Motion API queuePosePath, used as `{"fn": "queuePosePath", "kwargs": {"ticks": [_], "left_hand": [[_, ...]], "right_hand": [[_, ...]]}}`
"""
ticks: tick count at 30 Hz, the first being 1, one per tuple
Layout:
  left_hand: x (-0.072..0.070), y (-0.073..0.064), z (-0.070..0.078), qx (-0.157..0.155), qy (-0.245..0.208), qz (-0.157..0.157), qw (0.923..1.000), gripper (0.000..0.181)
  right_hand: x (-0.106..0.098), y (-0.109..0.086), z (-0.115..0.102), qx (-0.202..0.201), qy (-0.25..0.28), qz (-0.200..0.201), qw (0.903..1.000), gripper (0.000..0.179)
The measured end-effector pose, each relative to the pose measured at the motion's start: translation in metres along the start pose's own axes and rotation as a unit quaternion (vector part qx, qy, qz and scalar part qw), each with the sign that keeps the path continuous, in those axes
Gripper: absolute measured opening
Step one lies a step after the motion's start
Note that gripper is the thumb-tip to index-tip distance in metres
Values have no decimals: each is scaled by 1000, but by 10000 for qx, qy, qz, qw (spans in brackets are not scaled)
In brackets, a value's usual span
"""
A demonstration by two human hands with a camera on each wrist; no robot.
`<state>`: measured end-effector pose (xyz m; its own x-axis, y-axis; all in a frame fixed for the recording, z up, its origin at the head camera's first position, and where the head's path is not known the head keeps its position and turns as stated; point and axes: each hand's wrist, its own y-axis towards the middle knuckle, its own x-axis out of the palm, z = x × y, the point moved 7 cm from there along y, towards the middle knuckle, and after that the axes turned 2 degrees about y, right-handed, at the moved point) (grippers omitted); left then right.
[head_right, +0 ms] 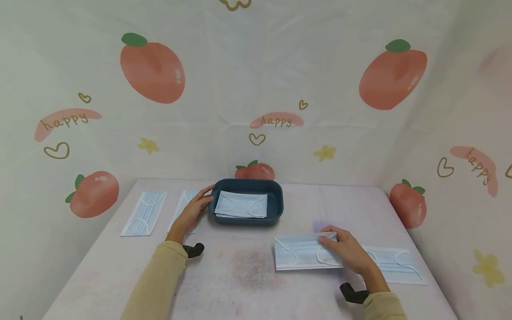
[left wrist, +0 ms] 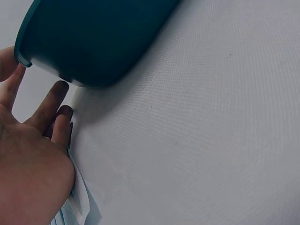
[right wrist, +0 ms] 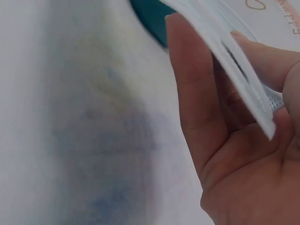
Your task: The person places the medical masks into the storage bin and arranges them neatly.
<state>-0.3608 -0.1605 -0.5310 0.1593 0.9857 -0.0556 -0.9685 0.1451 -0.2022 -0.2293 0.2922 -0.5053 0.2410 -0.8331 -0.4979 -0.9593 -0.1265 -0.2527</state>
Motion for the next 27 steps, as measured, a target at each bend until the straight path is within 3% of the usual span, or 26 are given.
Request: {"fn": "queuePosePath", "kwargs": {"ticks": [15, 24, 27], "left_hand": [[0, -1, 1, -48, 16, -54, 10000, 51], [3, -13, 18, -123, -50, -199, 9997, 53], [3, -13, 17, -108, -43, -198, 9997, 53]], "right_hand": [[5, 6, -15, 166, 845, 162, 9962, 46], [3, 15, -33, 19, 1338, 333, 9904, 45], [3, 18, -40, -21, 1496, 321, 9882, 46]]}}
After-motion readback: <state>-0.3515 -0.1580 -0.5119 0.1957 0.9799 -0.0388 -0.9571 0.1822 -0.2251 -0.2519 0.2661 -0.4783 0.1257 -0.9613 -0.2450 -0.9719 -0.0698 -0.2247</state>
